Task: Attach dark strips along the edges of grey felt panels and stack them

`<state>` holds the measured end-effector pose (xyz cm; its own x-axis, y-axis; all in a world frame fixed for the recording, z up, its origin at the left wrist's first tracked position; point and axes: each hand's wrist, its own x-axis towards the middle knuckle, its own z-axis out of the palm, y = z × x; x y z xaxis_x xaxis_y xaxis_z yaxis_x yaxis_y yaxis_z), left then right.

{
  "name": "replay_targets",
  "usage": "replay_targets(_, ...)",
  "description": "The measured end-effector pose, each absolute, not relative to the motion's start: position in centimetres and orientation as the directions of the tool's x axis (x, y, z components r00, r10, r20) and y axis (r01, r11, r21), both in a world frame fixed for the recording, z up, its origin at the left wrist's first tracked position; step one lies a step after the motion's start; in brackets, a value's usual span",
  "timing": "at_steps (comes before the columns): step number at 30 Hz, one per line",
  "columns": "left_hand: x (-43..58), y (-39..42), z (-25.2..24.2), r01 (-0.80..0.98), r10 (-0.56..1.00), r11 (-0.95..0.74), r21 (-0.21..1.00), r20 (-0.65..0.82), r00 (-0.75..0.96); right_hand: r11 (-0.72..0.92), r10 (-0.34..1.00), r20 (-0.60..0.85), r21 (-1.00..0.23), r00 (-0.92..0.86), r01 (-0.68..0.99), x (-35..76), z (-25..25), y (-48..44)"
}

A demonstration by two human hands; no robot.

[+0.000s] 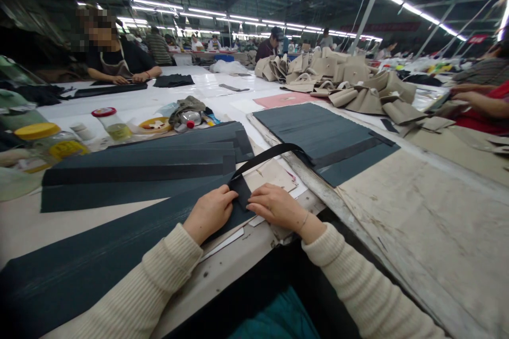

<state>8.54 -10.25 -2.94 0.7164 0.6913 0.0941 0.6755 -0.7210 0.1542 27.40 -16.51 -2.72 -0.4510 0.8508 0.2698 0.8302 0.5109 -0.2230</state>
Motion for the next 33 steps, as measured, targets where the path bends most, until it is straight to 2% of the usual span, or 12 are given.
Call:
replay_targets(8, 8.5, -10.5, -2.2, 0.725, 0.731, -0.683, 0.092, 0.092, 0.676, 0.497, 0.863, 0.193, -0.150, -0.468, 0.855, 26.0, -4.3, -17.3)
replay_targets(16, 4.7, -9.4, 0.9, 0.818, 0.819, -0.551, -0.162, 0.080, 0.568, 0.493, 0.863, 0.251, -0.229, -0.439, 0.839, 26.5, -4.9, -18.5)
replay_targets(19, 0.6, -9.3, 0.9, 0.851, 0.857, -0.500, -0.159, 0.048, 0.513, 0.492, 0.864, 0.258, -0.248, -0.432, 0.835, 26.4, -4.8, -18.5)
replay_targets(22, -4.3, -10.0, -0.4, 0.897, 0.894, -0.442, -0.008, 0.070, 0.442, 0.488, 0.866, 0.258, -0.251, -0.428, 0.836, 26.4, -4.7, -18.6)
replay_targets(26, -9.9, -12.2, -3.0, 0.900, 0.966, -0.254, 0.353, 0.126, 0.223, 0.487, 0.867, 0.269, -0.280, -0.420, 0.827, 26.3, -4.4, -18.2)
replay_targets(30, -12.4, -14.2, -3.9, 0.753, 0.998, 0.053, 0.656, -0.008, -0.064, 0.474, 0.872, 0.276, -0.273, -0.404, 0.837, 26.1, -4.3, -16.7)
replay_targets(33, -12.9, -14.6, -3.1, 0.568, 0.974, 0.210, 0.796, -0.124, -0.187, 0.489, 0.861, 0.280, -0.228, -0.425, 0.842, 25.7, -4.6, -15.3)
